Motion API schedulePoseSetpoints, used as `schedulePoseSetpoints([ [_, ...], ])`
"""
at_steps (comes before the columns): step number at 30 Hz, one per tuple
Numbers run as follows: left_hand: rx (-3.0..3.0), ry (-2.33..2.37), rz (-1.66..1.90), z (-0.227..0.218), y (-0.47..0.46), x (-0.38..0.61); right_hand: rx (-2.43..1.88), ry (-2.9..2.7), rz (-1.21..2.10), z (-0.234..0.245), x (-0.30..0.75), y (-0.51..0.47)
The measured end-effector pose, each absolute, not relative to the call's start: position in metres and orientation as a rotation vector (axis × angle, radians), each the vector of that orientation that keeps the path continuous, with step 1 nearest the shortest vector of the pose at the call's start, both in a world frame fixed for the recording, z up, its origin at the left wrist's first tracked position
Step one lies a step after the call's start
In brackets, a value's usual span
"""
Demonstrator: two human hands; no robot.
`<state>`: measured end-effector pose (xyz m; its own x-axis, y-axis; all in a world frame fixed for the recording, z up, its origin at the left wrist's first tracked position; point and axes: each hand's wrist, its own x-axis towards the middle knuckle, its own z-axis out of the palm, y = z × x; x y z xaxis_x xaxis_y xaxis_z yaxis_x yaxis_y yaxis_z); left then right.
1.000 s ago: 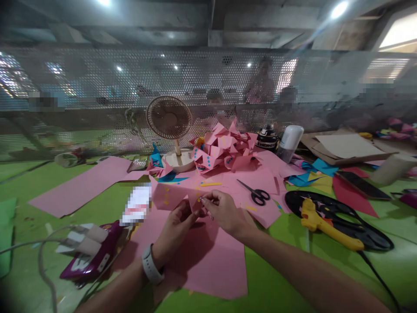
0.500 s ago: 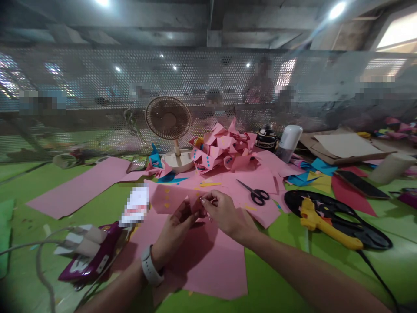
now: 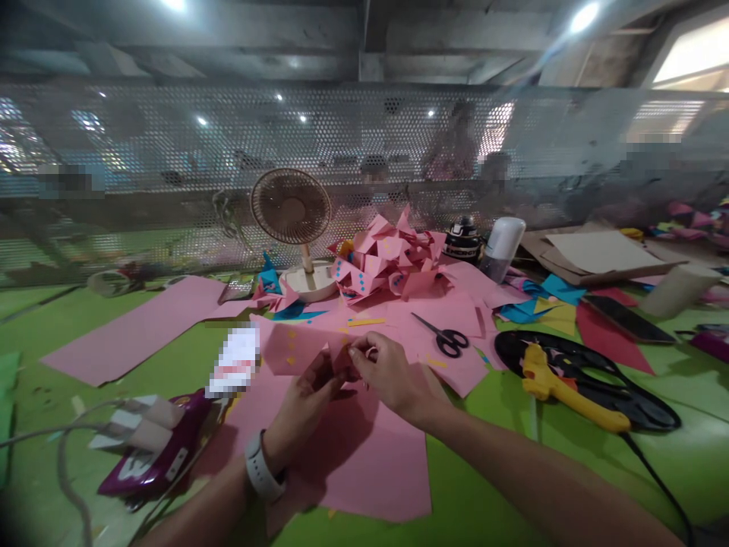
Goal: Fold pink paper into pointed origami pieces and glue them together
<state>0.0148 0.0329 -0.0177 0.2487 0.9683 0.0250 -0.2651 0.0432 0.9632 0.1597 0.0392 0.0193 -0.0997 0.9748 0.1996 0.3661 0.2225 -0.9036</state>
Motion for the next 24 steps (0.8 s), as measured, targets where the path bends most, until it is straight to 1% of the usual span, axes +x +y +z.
schedulePoseSetpoints([
  [4,1.178,0.835,1.106,-0.017,0.033,0.015,-1.308,-1.656,0.806,0.017,0.16,0.04],
  [10,1.178,0.846,1.098,-0.011,0.031,0.014,-1.31,-1.733,0.6,0.011,0.163,0.043],
  [17,1.142,0.906,1.062,-0.004,0.03,0.01,-1.166,-1.693,0.347,0.012,0.177,0.055],
  [24,1.182,0.879,1.143,0.001,0.027,0.007,-1.14,-1.811,0.587,-0.004,0.178,0.061],
])
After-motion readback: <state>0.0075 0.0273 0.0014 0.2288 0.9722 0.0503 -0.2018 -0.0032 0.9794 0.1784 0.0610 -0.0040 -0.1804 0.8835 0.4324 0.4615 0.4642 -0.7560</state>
